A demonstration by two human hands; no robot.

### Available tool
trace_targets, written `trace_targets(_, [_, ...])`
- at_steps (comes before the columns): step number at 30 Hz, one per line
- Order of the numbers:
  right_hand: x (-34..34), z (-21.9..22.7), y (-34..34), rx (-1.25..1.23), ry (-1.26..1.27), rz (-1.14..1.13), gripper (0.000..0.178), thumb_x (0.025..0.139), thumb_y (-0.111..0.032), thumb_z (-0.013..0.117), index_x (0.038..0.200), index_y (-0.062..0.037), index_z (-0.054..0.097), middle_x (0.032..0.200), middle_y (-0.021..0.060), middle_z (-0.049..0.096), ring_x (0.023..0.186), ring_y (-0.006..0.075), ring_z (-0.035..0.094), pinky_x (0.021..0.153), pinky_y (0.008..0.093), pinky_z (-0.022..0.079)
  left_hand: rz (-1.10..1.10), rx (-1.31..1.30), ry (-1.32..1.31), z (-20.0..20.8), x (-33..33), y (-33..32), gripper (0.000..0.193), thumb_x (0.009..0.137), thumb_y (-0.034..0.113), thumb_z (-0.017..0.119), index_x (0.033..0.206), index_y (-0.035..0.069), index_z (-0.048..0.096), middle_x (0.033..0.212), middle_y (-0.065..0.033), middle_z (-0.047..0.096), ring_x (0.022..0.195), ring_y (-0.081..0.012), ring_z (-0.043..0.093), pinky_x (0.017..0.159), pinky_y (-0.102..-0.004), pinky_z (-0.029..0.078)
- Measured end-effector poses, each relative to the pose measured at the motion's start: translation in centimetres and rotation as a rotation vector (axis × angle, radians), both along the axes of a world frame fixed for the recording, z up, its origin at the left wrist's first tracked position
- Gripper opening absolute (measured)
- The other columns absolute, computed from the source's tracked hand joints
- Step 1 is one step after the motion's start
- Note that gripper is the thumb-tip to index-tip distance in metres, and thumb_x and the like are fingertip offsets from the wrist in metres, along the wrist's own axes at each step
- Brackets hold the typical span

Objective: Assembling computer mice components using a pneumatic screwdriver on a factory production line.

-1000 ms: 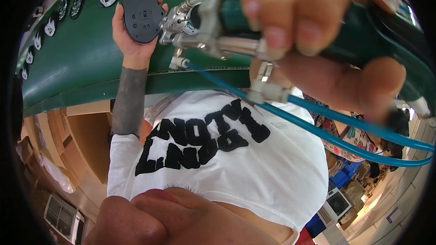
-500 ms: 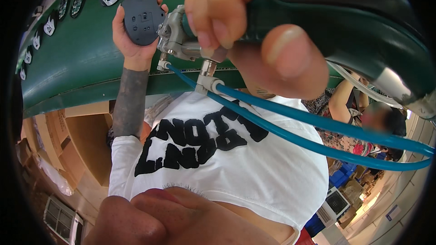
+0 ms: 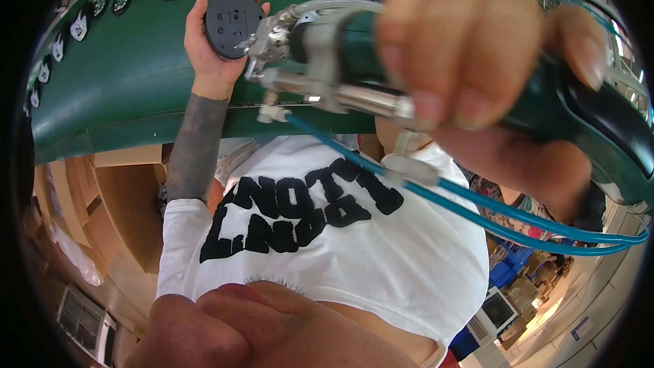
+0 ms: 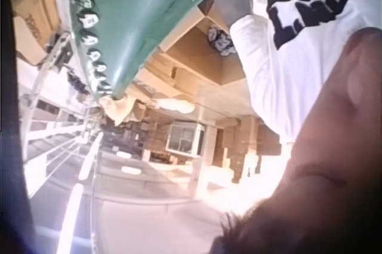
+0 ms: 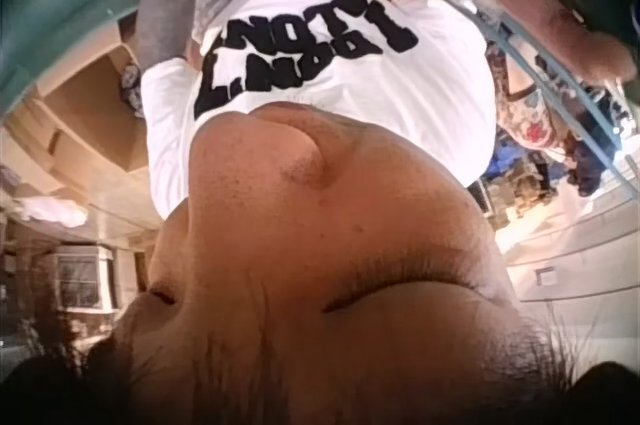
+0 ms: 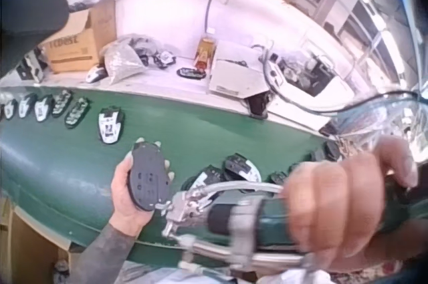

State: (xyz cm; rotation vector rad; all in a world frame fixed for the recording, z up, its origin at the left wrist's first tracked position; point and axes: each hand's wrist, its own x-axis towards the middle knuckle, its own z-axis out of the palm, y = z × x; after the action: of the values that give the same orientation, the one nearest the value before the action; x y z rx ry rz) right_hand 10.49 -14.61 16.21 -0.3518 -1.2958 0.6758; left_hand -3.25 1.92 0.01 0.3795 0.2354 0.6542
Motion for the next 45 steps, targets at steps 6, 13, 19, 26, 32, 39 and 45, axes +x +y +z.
trace_targets(6, [1.0, 0.0, 0.7, -0.113, -0.235, 0.135, 0.054, 0.087, -0.048, 0.060, 0.128, -0.0155, 0.045, 0.092, -0.0003, 0.055, 0.078, 0.0130, 0.056, 0.072, 0.0307, 0.039, -0.022, 0.032, -0.001, -0.2, 0.2, -0.6, 0.043, 0.094, 0.030, 0.045, 0.132, 0.010, 0.043, 0.135, -0.0184, 0.045, 0.110, -0.0368, 0.056, 0.095, -0.0526, 0.047])
trace_targets(13, [0.3, -1.6, 1.9, -0.037, -0.214, 0.146, 0.054, 0.090, -0.047, 0.057, 0.130, -0.0156, 0.042, 0.093, 0.0002, 0.054, 0.079, 0.0136, 0.056, 0.076, 0.0317, 0.040, 0.038, 0.049, 0.020, -0.2, 0.2, -1.2, 0.044, 0.095, 0.029, 0.043, 0.133, 0.008, 0.042, 0.134, -0.0206, 0.046, 0.109, -0.0386, 0.056, 0.093, -0.0522, 0.048])
trace_targets(19, [-0.9, -1.2, 1.7, -0.074, -0.068, 0.020, 0.051, 0.090, -0.044, 0.054, 0.128, -0.0111, 0.044, 0.086, 0.0024, 0.051, 0.075, 0.0160, 0.050, 0.072, 0.0340, 0.035, 0.071, 0.377, 0.425, -0.1, 1.1, -0.6, 0.043, 0.090, 0.024, 0.061, 0.126, 0.003, 0.053, 0.120, -0.0145, 0.058, 0.104, -0.0263, 0.061, 0.090, -0.0359, 0.050])
trace_targets(26, [4.7, 0.8, -1.3, -0.095, -0.081, 0.069, 0.047, 0.096, -0.034, 0.038, 0.132, -0.0038, 0.043, 0.092, 0.0102, 0.050, 0.079, 0.0225, 0.047, 0.077, 0.0396, 0.032, 0.478, 1.822, 0.863, -1.5, 7.0, 4.6, 0.046, 0.070, 0.028, 0.075, 0.108, 0.005, 0.064, 0.117, -0.0166, 0.058, 0.106, -0.0315, 0.058, 0.091, -0.0381, 0.047])
trace_targets(32, [3.9, 1.3, -2.1, -0.109, 0.039, -0.133, 0.046, 0.086, -0.032, 0.048, 0.120, -0.0017, 0.051, 0.082, 0.0070, 0.051, 0.072, 0.0181, 0.045, 0.072, 0.0363, 0.031, 0.291, 1.720, 0.941, -1.3, 8.4, 4.8, 0.044, 0.074, 0.027, 0.069, 0.112, 0.006, 0.062, 0.121, -0.0163, 0.058, 0.110, -0.0343, 0.056, 0.095, -0.0396, 0.045])
trace_targets(39, [3.6, 0.7, -1.7, -0.028, 0.089, -0.050, 0.043, 0.091, -0.029, 0.045, 0.125, -0.0023, 0.047, 0.080, 0.0061, 0.050, 0.067, 0.0156, 0.044, 0.065, 0.0355, 0.031, 0.439, 1.704, 0.700, -2.3, 7.6, 7.1, 0.053, 0.071, 0.042, 0.076, 0.104, 0.002, 0.065, 0.108, -0.0189, 0.060, 0.106, -0.0355, 0.056, 0.094, -0.0412, 0.045])
trace_targets(45, [3.2, 0.8, -2.6, -0.060, 0.119, -0.170, 0.037, 0.091, -0.023, 0.050, 0.118, -0.0002, 0.043, 0.074, 0.0069, 0.049, 0.063, 0.0161, 0.045, 0.065, 0.0349, 0.033, 0.592, 1.816, 1.659, -2.8, 5.1, 13.6, 0.057, 0.074, 0.049, 0.068, 0.114, 0.008, 0.061, 0.126, -0.0181, 0.048, 0.118, -0.0412, 0.043, 0.094, -0.0499, 0.042])
